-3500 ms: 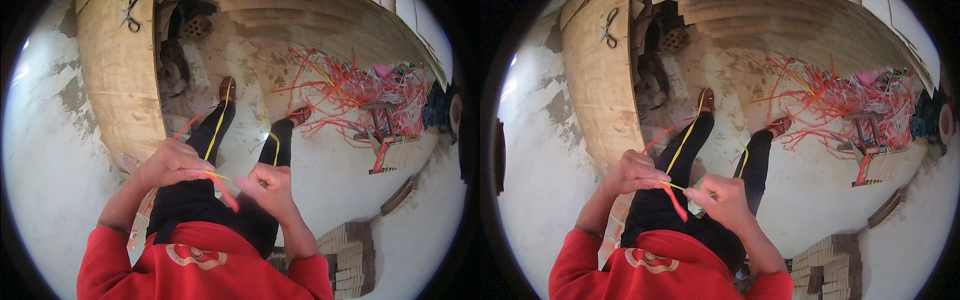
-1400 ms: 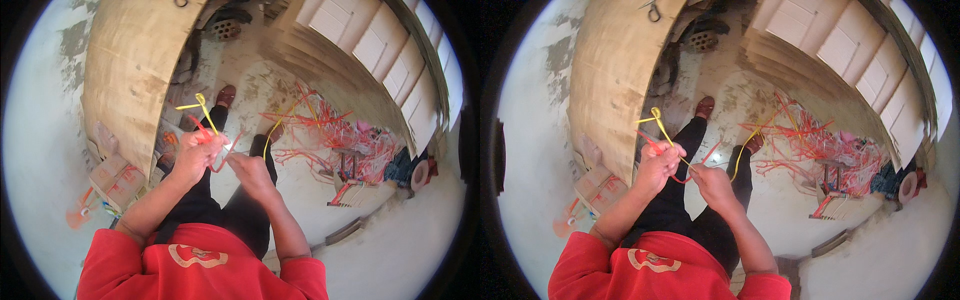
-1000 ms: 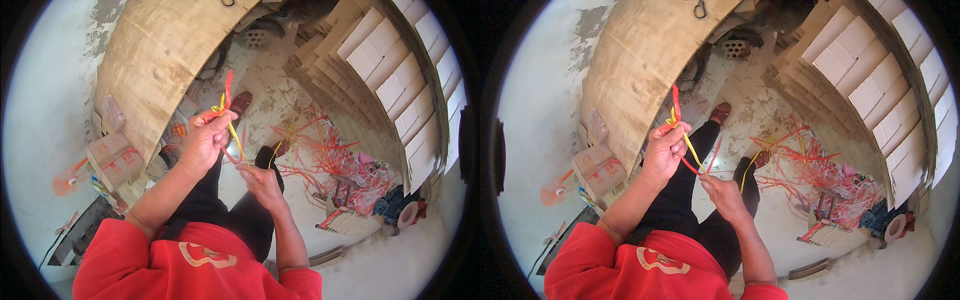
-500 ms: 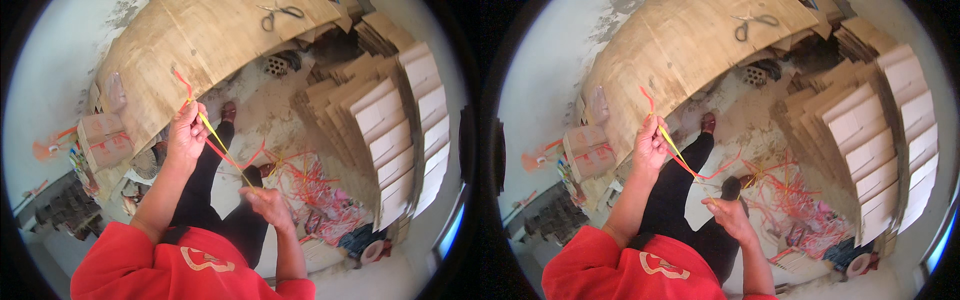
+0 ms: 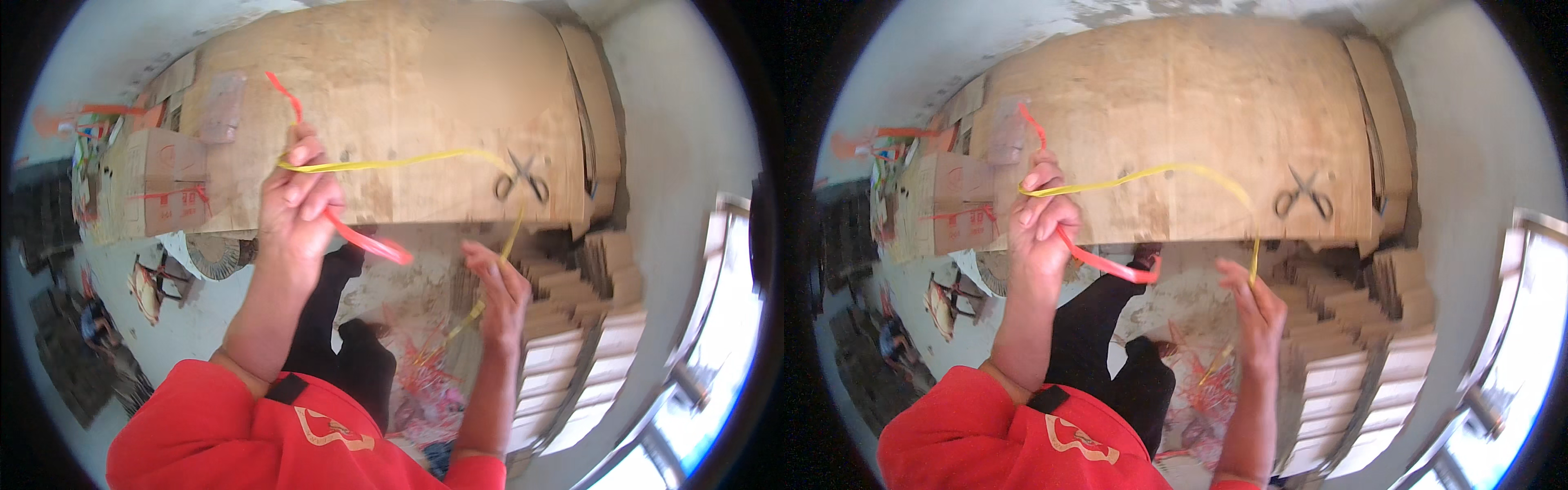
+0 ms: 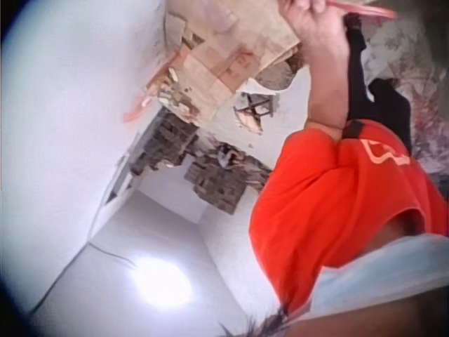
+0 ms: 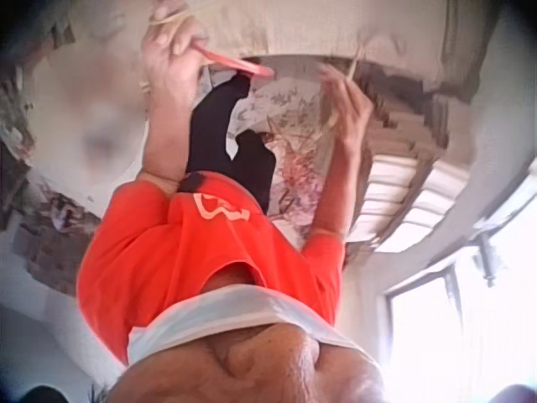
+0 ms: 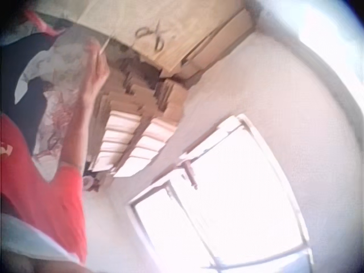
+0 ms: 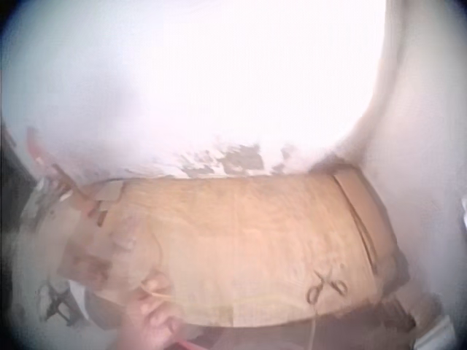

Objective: The person gathers flat cardboard pieces from a stack, aligns them on a workbench, and secures the bundle with yellow and red plastic straps. They tie knots to fasten the straps and trim excess strap length with scissors.

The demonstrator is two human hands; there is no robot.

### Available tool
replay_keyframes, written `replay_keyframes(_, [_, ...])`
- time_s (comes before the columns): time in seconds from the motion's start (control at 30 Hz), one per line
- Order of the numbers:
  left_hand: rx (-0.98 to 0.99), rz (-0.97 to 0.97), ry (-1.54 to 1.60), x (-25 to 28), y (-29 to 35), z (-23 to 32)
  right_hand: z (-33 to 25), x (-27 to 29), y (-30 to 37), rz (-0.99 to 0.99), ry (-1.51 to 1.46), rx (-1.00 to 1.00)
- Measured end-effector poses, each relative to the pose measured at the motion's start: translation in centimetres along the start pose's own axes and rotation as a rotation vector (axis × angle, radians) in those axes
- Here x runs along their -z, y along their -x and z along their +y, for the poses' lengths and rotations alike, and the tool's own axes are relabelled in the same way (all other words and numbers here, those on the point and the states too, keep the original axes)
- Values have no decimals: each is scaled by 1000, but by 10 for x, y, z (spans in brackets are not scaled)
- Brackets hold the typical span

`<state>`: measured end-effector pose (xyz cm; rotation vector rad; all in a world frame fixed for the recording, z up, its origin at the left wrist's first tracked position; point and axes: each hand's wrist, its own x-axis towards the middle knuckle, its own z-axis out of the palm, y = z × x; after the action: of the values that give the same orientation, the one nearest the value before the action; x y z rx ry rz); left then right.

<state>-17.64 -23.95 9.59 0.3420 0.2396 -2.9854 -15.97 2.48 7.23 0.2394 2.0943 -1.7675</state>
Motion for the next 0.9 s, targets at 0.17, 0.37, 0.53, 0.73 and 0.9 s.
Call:
replay_keyframes(0.17, [-175,-94,24,-67,-56,20,6,-127,-69,-714,-456,-221])
replay_keyframes(0.37, [-618,15,-608,-33,-116,229,-14,-38,-108,-573,223,-463])
replay_keyframes(0.53, [-800,436,-641,36,-140,295,-24,131,-192,-223,955,-184])
replay_keyframes(0.73, [-799,508,-702,119,-149,295,8,193,-322,-143,1214,178])
replay_keyframes(0.9, [-877,608,-642,152,-160,272,20,133,-410,-164,1064,-257])
